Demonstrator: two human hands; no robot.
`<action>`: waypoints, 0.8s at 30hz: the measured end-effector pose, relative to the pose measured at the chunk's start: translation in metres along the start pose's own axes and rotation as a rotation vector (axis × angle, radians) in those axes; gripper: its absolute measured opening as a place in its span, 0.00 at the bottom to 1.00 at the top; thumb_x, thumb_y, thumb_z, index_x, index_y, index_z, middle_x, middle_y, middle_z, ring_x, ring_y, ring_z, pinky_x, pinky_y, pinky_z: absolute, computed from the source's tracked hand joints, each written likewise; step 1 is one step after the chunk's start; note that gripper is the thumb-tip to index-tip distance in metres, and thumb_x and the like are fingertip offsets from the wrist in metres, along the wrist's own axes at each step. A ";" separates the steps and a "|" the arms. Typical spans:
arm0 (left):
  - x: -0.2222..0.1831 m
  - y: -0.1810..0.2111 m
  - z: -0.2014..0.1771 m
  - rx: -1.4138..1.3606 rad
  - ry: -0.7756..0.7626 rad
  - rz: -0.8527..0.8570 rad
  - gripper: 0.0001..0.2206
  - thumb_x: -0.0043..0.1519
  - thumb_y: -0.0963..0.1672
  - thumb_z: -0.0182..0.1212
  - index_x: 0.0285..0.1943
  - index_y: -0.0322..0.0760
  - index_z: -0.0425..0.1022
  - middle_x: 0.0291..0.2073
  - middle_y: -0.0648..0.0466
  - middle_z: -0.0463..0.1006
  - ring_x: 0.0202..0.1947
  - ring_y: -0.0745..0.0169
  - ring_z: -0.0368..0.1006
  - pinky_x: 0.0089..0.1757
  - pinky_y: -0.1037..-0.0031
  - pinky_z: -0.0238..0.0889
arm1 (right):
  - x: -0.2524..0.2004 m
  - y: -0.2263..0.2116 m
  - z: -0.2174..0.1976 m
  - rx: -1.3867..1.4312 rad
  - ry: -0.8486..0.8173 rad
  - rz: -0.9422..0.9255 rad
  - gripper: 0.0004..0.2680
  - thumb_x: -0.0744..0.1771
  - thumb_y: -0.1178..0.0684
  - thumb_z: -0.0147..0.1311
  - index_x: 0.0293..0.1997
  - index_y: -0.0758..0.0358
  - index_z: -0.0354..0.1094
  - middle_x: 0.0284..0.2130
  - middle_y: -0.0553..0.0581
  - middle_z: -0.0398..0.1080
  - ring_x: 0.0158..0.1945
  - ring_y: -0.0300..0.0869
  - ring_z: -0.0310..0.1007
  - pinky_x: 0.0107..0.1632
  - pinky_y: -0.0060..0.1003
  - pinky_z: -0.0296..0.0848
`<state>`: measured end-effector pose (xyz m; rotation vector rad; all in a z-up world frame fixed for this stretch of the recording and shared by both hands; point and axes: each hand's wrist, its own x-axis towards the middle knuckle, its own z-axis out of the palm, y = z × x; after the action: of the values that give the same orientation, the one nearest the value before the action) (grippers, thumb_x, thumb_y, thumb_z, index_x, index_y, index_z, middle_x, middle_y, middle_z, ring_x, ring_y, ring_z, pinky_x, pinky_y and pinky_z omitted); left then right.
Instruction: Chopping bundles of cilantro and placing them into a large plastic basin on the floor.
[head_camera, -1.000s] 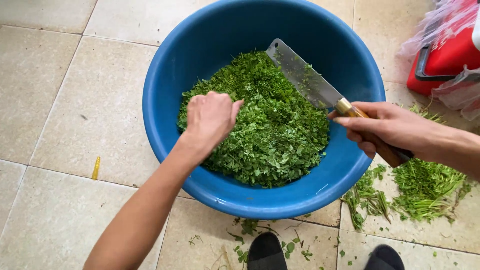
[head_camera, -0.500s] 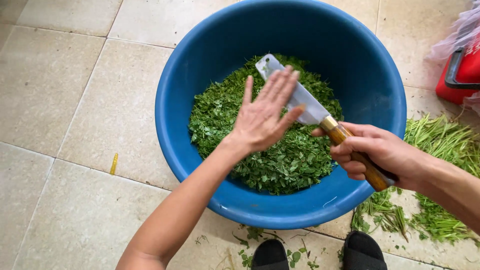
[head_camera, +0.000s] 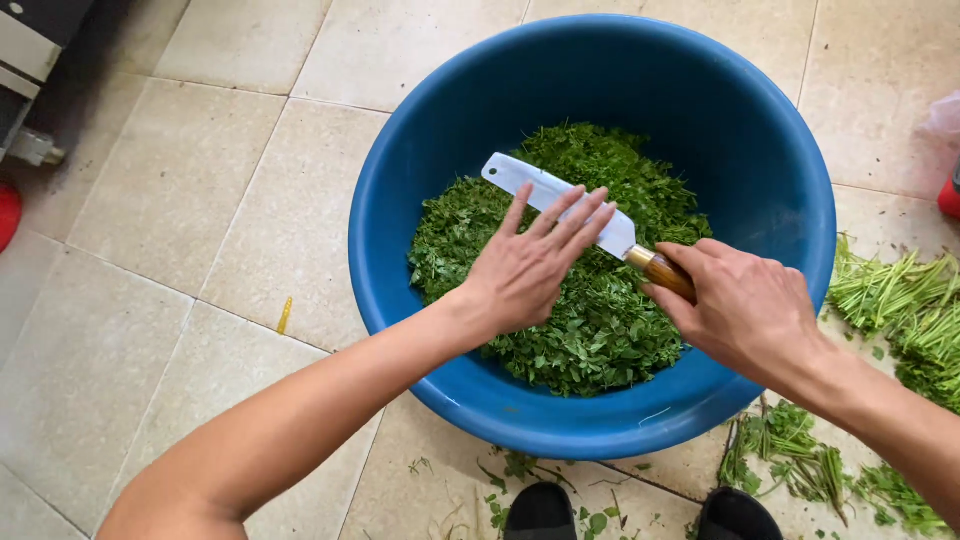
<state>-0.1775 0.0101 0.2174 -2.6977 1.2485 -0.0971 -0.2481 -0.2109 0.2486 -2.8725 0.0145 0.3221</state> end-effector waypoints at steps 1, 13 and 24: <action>0.002 0.008 0.001 -0.032 -0.031 0.069 0.45 0.51 0.42 0.57 0.79 0.36 0.39 0.79 0.49 0.43 0.78 0.53 0.40 0.69 0.41 0.30 | 0.000 -0.002 -0.001 0.010 -0.006 -0.001 0.14 0.65 0.38 0.55 0.53 0.46 0.74 0.35 0.54 0.75 0.36 0.53 0.79 0.40 0.52 0.78; 0.009 -0.005 0.050 0.056 0.130 -0.024 0.36 0.53 0.42 0.54 0.72 0.18 0.52 0.72 0.34 0.57 0.72 0.44 0.54 0.68 0.55 0.41 | -0.017 0.048 0.014 0.131 0.127 -0.090 0.15 0.64 0.41 0.59 0.53 0.48 0.74 0.35 0.53 0.74 0.38 0.53 0.77 0.38 0.48 0.76; -0.022 -0.062 0.151 -0.093 -0.308 -0.431 0.16 0.60 0.51 0.60 0.49 0.39 0.72 0.44 0.50 0.81 0.49 0.54 0.79 0.56 0.62 0.70 | -0.034 0.207 -0.066 0.163 0.611 0.386 0.13 0.67 0.39 0.58 0.50 0.52 0.77 0.28 0.57 0.74 0.29 0.47 0.74 0.34 0.47 0.70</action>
<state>-0.1259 0.0854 0.0801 -2.8719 0.5914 0.3191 -0.2751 -0.4287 0.2676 -2.6698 0.6716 -0.4763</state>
